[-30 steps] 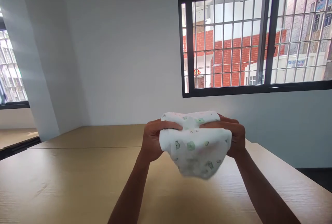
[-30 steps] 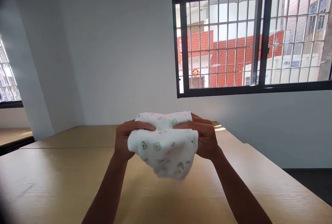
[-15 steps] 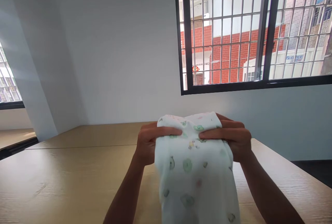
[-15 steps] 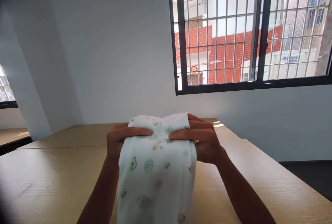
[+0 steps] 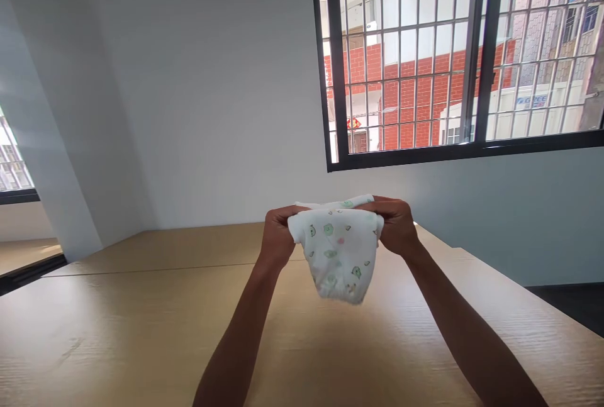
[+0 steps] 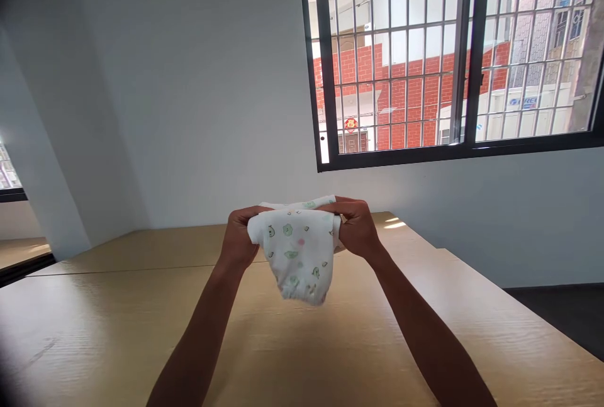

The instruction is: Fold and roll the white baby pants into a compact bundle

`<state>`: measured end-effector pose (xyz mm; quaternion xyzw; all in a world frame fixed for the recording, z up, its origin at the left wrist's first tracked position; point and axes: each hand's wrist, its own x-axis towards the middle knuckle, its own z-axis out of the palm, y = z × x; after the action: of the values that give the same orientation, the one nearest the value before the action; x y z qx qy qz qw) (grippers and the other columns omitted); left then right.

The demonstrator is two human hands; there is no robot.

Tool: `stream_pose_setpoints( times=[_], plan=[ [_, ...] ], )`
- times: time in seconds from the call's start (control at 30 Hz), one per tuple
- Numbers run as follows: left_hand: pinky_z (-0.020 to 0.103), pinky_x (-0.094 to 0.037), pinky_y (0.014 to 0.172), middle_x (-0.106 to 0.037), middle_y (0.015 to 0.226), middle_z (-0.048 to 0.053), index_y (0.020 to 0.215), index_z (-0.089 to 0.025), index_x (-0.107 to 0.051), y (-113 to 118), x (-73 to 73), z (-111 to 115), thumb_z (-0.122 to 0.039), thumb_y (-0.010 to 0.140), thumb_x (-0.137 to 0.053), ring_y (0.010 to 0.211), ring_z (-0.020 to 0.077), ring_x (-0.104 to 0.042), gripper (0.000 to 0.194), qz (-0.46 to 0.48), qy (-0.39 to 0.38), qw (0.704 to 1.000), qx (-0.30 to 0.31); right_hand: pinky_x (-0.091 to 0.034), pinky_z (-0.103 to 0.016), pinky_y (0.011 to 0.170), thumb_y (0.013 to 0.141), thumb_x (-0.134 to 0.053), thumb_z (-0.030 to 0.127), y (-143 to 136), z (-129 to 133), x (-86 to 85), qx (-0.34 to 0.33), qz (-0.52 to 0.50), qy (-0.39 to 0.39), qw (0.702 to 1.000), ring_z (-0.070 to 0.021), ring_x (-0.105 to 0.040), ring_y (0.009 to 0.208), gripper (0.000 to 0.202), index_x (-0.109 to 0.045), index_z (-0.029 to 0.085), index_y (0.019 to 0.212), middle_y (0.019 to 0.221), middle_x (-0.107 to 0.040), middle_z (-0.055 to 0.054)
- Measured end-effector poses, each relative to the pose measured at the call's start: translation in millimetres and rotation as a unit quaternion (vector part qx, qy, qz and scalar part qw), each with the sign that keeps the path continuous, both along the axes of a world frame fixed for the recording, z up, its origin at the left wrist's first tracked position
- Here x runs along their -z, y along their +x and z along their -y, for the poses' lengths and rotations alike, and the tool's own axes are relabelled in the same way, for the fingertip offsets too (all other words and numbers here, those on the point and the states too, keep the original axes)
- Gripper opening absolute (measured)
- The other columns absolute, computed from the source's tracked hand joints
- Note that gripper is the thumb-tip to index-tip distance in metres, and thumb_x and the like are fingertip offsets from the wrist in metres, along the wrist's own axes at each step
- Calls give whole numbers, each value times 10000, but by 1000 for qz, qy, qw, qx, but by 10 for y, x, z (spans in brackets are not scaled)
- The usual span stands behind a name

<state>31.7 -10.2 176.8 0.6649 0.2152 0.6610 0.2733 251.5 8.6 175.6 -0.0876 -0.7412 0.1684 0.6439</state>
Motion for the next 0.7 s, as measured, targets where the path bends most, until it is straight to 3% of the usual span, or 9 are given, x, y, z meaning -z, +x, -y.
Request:
stream_pose_setpoints(
  times=[0.23,0.43,0.53,0.7],
  plan=[
    [227,-470,480,-710,652,33,738,-212,-780,-8,-19,123,-103,594,-770,565,161,-612,181,-24,90,996,0,-489,-247,465,750,-708,110,28,136,-32,-11,-2,86,996,-152,-616,596,216,-765,273,879,716,-689,-4],
    [204,-413,400,-687,573,26,738,-248,-784,8,-69,320,-182,609,-805,455,126,-562,146,2,185,983,1,-472,-246,440,683,-781,90,17,366,-56,-14,-36,177,983,-145,-596,547,286,-765,271,904,697,-689,-10],
    [197,-415,415,-696,608,20,775,-246,-783,29,-68,340,-157,620,-789,477,120,-569,179,5,186,982,-32,-412,-230,400,671,-774,74,-21,374,-47,7,-74,158,985,-119,-538,485,261,-767,270,844,603,-645,20],
    [225,-487,504,-725,751,32,845,-229,-776,86,-31,286,-108,615,-767,635,175,-649,259,3,144,987,-72,-375,-225,393,653,-759,102,-45,272,-31,44,-105,53,992,-101,-471,450,159,-746,234,740,550,-612,35]
  ],
)
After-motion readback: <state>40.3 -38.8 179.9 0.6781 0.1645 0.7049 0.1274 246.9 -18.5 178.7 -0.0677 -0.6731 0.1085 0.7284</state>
